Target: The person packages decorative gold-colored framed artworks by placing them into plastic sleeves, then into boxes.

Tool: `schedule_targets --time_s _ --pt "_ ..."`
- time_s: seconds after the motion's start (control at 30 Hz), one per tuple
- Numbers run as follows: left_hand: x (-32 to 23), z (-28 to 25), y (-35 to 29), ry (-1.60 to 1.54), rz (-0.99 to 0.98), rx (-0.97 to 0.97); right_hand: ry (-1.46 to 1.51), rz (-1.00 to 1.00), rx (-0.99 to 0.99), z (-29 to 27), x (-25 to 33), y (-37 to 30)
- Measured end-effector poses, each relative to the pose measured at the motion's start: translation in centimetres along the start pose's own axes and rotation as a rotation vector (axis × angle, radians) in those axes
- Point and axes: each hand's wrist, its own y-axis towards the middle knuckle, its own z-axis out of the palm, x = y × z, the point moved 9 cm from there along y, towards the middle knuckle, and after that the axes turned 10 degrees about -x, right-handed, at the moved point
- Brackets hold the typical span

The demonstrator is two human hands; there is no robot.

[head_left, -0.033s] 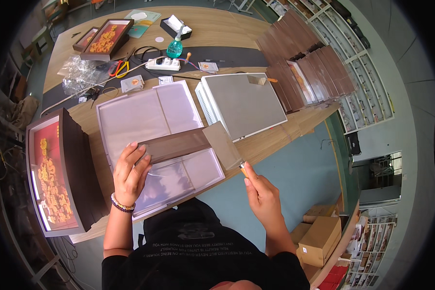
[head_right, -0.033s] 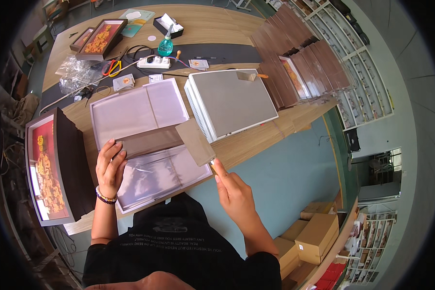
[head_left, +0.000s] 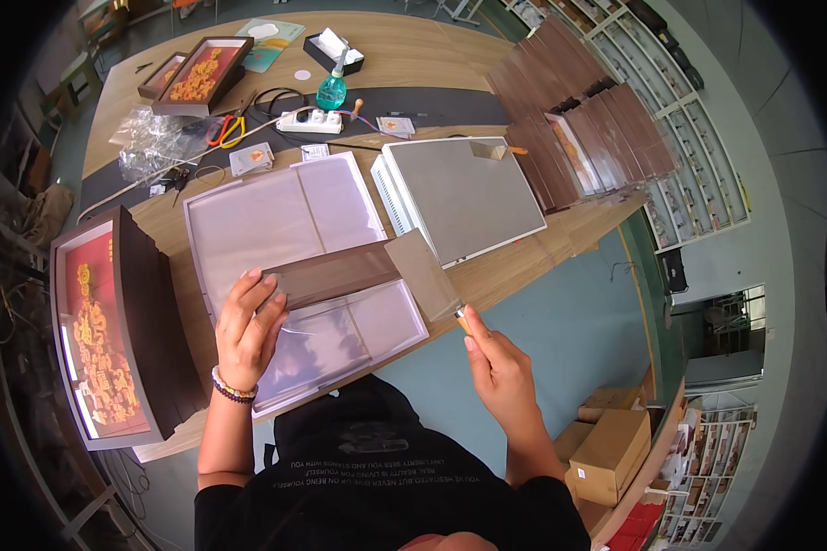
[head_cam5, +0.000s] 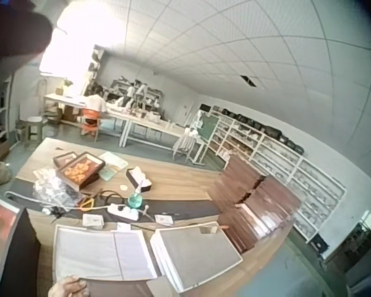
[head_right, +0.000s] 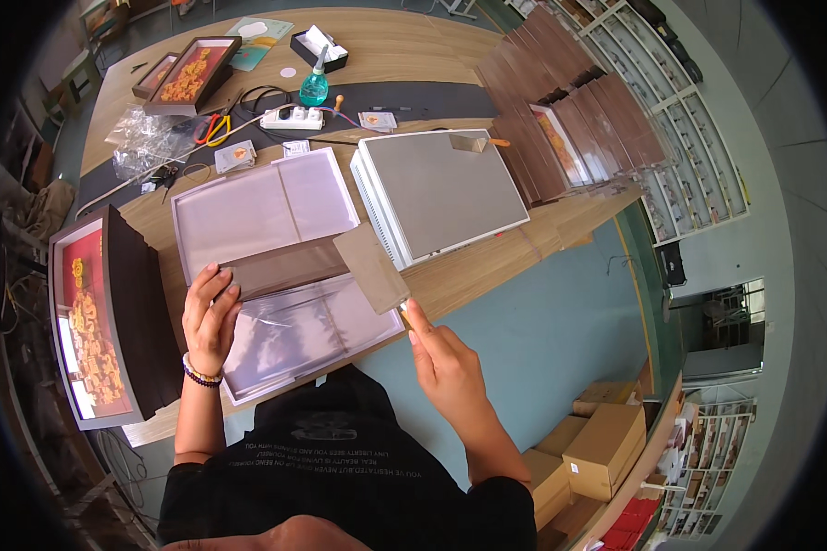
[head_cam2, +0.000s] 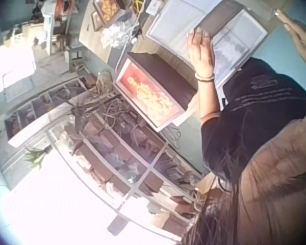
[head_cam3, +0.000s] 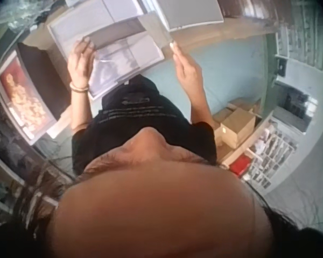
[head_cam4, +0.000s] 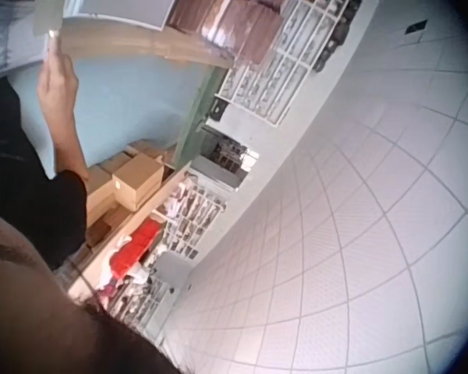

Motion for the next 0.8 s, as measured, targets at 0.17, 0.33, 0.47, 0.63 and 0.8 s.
schedule_targets --time_s 0.17,0.33,0.47,0.63,0.8 --pt "-0.2 0.1 0.2 0.020 0.010 -0.008 0.018 0.033 0.009 0.0 -0.4 0.1" --pt "-0.1 0.1 0.0 0.007 -0.002 -0.017 0.079 -0.047 -0.029 1.1 1.3 1.4" --pt "-0.2 0.2 0.3 0.006 0.004 -0.007 0.128 -0.107 0.097 3.4 3.3 1.6" --pt "-0.2 0.2 0.2 -0.010 -0.001 -0.008 0.137 -0.087 0.175 3.7 3.5 1.2" --pt "1.3 0.3 -1.0 -0.179 -0.207 -0.086 0.155 -0.127 0.184 4.0 3.8 1.1"
